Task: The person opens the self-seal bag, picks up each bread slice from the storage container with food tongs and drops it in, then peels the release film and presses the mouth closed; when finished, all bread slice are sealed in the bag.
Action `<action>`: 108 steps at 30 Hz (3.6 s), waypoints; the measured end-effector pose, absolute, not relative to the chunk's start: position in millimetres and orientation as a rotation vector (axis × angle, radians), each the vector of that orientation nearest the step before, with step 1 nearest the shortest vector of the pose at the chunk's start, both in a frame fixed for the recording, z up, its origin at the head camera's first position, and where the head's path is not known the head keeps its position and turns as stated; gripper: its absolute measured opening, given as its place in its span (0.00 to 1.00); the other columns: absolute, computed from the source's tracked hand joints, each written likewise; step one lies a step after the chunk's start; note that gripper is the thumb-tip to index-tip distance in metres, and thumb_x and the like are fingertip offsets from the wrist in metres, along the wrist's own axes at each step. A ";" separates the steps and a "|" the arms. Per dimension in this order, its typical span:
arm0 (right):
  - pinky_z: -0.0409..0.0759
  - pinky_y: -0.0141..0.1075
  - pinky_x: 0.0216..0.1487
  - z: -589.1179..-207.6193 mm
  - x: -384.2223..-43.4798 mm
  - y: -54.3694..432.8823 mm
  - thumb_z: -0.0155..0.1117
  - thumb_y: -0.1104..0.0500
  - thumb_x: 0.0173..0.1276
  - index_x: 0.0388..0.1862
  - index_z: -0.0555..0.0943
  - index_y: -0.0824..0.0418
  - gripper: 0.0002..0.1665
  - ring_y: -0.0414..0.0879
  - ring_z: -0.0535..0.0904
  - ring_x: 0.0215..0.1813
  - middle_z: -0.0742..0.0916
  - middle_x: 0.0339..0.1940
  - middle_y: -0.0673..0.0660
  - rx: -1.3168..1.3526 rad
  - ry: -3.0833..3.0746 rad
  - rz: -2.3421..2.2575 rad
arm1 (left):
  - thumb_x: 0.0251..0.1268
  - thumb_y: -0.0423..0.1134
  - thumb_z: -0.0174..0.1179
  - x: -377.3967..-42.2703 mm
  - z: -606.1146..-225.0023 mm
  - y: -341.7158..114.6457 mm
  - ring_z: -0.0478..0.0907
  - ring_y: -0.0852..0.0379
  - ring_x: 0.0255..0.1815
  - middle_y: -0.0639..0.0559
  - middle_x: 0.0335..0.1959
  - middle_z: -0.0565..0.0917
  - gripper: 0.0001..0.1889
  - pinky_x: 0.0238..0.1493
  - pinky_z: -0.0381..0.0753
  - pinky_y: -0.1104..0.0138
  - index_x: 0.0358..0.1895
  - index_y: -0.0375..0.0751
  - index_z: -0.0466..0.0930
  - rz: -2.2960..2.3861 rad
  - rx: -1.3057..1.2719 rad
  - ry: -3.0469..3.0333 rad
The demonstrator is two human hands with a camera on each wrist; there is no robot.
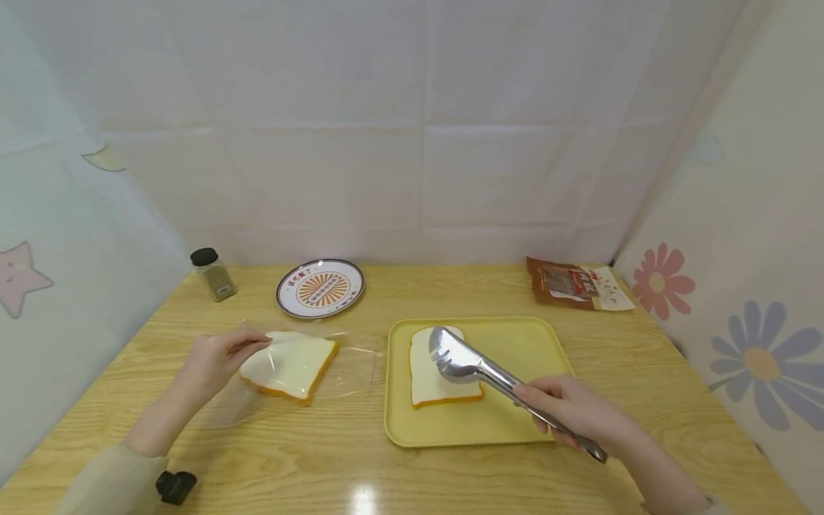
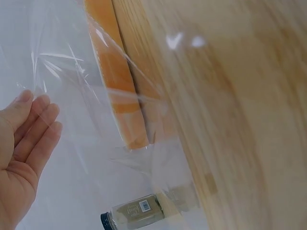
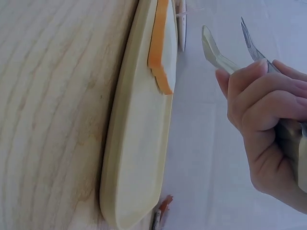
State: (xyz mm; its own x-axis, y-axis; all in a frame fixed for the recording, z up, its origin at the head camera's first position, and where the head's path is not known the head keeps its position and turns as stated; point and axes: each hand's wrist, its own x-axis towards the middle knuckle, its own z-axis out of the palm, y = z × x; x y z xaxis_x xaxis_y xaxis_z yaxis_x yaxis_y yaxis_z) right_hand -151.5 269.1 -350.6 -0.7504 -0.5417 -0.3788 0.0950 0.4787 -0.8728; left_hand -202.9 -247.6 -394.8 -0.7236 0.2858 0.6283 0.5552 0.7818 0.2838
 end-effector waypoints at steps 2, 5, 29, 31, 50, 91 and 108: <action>0.66 0.25 0.09 -352.7 -146.5 274.7 0.39 0.48 0.78 0.35 0.68 0.79 0.31 0.34 0.64 0.10 0.73 0.16 0.47 -0.352 2.081 -1.299 | 0.47 0.25 0.68 -203.2 -395.5 -247.4 0.82 0.58 0.28 0.54 0.28 0.85 0.08 0.31 0.77 0.82 0.30 0.41 0.86 -0.632 -0.636 -2.389; 0.66 0.25 0.09 -356.4 -138.7 282.9 0.38 0.48 0.78 0.35 0.68 0.79 0.32 0.34 0.64 0.10 0.73 0.15 0.47 -0.302 2.069 -1.307 | 0.46 0.25 0.69 -203.1 -396.8 -246.1 0.81 0.60 0.28 0.54 0.28 0.84 0.08 0.31 0.76 0.83 0.30 0.41 0.86 -0.646 -0.647 -2.388; 0.54 0.32 0.07 -384.4 -97.0 328.0 0.33 0.54 0.80 0.35 0.69 0.81 0.29 0.37 0.60 0.12 0.69 0.12 0.50 -0.268 2.009 -1.370 | 0.54 0.28 0.65 -201.9 -398.4 -242.6 0.85 0.54 0.33 0.50 0.32 0.87 0.05 0.33 0.85 0.67 0.34 0.39 0.85 -0.749 -0.637 -2.534; 0.54 0.34 0.08 -387.9 -94.8 330.2 0.33 0.54 0.80 0.40 0.72 0.79 0.28 0.37 0.61 0.13 0.71 0.13 0.51 -0.263 2.006 -1.377 | 0.53 0.27 0.65 -202.3 -398.5 -242.1 0.85 0.54 0.33 0.50 0.32 0.87 0.05 0.34 0.85 0.66 0.34 0.39 0.85 -0.736 -0.644 -2.526; 0.72 0.26 0.19 -397.1 -86.6 316.3 0.41 0.47 0.77 0.51 0.75 0.75 0.31 0.36 0.71 0.19 0.79 0.20 0.50 -0.061 2.040 -1.365 | 0.50 0.25 0.67 -204.3 -397.1 -238.5 0.84 0.55 0.32 0.50 0.30 0.87 0.07 0.33 0.85 0.66 0.32 0.38 0.85 -0.700 -0.712 -2.461; 0.64 0.23 0.11 -404.0 -105.1 238.3 0.43 0.45 0.76 0.45 0.74 0.73 0.30 0.32 0.64 0.11 0.77 0.18 0.48 -0.107 2.043 -1.483 | 0.51 0.25 0.66 -206.1 -399.7 -241.7 0.85 0.53 0.32 0.50 0.31 0.88 0.07 0.33 0.86 0.64 0.32 0.39 0.85 -0.685 -0.669 -2.481; 0.64 0.24 0.10 -403.6 -111.8 213.5 0.46 0.43 0.74 0.44 0.74 0.73 0.31 0.32 0.65 0.09 0.77 0.17 0.48 -0.093 2.067 -1.524 | 0.49 0.25 0.67 -209.4 -400.1 -241.4 0.85 0.55 0.31 0.49 0.30 0.88 0.07 0.32 0.86 0.66 0.31 0.38 0.85 -0.692 -0.706 -2.428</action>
